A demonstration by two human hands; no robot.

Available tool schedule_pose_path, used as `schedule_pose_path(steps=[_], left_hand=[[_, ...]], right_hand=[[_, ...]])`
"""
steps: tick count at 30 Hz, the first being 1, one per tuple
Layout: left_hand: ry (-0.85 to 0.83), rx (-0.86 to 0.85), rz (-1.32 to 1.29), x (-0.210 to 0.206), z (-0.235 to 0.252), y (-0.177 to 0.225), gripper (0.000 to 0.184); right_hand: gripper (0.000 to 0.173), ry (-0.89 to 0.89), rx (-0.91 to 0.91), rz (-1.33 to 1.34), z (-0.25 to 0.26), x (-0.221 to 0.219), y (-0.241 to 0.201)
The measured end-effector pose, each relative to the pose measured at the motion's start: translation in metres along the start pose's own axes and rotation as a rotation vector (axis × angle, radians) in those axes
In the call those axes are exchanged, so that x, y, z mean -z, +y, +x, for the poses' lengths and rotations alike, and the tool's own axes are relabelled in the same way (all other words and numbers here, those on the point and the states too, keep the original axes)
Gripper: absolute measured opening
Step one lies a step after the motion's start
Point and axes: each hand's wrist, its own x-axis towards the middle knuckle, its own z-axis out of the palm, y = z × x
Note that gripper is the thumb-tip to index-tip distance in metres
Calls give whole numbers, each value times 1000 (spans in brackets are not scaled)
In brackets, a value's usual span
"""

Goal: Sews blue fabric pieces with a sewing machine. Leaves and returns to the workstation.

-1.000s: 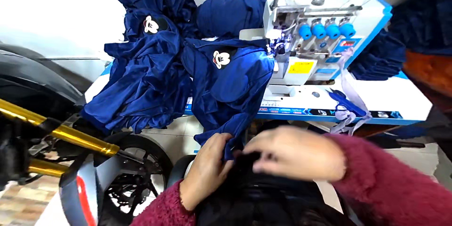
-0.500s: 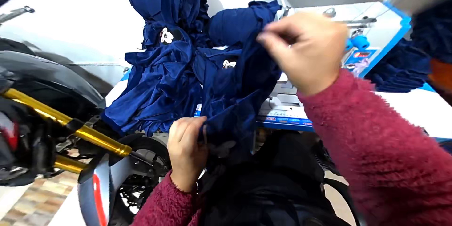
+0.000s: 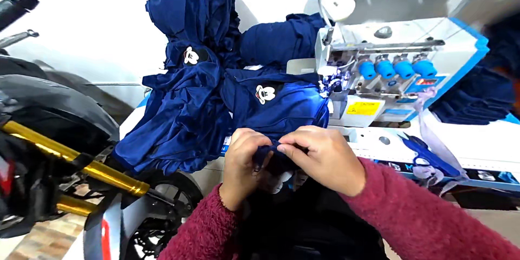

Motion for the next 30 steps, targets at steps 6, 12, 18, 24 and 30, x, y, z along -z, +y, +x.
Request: schedule_pose_path(steps=[6,12,18,24,30], left_hand=[[-23,-32,-41,1,3,-7,10],[-69,123,-183,1,4,-10,10],[-135,38,-105,7,8,-5,13],[-111,64,-153,10,5,-2,12],[-114,63,-165,12,5,-2,21]], right_hand=[[21,19,145,-49,0,-4,7],[18,-15,194,97,2,-5,19],[19,16,266,16,4,-5,15],[18,-7,289,89,6,-3,15],[19,-64,340,90,7,-2,13]])
